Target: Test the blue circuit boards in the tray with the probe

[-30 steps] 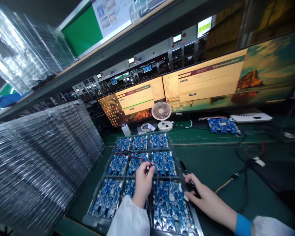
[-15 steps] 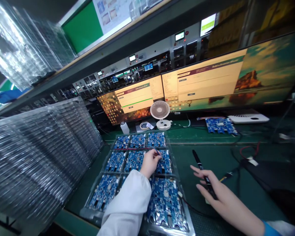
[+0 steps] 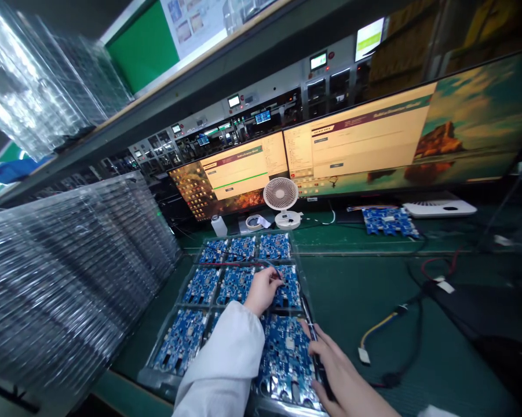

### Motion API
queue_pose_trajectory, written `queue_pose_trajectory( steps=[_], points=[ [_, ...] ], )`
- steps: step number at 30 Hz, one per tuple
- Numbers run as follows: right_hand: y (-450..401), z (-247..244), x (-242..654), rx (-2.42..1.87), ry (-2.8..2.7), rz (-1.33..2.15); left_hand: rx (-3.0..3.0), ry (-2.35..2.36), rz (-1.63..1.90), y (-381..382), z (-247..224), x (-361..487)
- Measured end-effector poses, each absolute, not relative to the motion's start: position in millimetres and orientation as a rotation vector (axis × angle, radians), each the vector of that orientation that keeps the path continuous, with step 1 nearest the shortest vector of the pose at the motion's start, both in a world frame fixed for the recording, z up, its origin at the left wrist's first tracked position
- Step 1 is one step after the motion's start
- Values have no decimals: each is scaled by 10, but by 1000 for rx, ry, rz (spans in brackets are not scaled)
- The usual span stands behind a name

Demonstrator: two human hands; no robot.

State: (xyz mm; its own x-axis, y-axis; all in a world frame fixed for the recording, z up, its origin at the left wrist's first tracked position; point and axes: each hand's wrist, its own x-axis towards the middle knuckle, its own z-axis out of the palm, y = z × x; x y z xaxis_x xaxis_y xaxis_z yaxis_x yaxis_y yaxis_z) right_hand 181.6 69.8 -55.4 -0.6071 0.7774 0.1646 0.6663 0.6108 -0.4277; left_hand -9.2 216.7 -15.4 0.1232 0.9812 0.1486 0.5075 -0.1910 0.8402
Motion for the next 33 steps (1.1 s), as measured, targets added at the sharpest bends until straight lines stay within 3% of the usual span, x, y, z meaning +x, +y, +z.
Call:
queue_pose_trajectory(
  steps=[14, 33],
  points=[
    [743, -543, 1895, -1222, -2480, 587, 1803, 1385, 921, 2179, -198, -126],
    [782, -705, 1922, -1092, -2373, 569, 1201, 1234, 1258, 2379, 32, -389]
  ],
)
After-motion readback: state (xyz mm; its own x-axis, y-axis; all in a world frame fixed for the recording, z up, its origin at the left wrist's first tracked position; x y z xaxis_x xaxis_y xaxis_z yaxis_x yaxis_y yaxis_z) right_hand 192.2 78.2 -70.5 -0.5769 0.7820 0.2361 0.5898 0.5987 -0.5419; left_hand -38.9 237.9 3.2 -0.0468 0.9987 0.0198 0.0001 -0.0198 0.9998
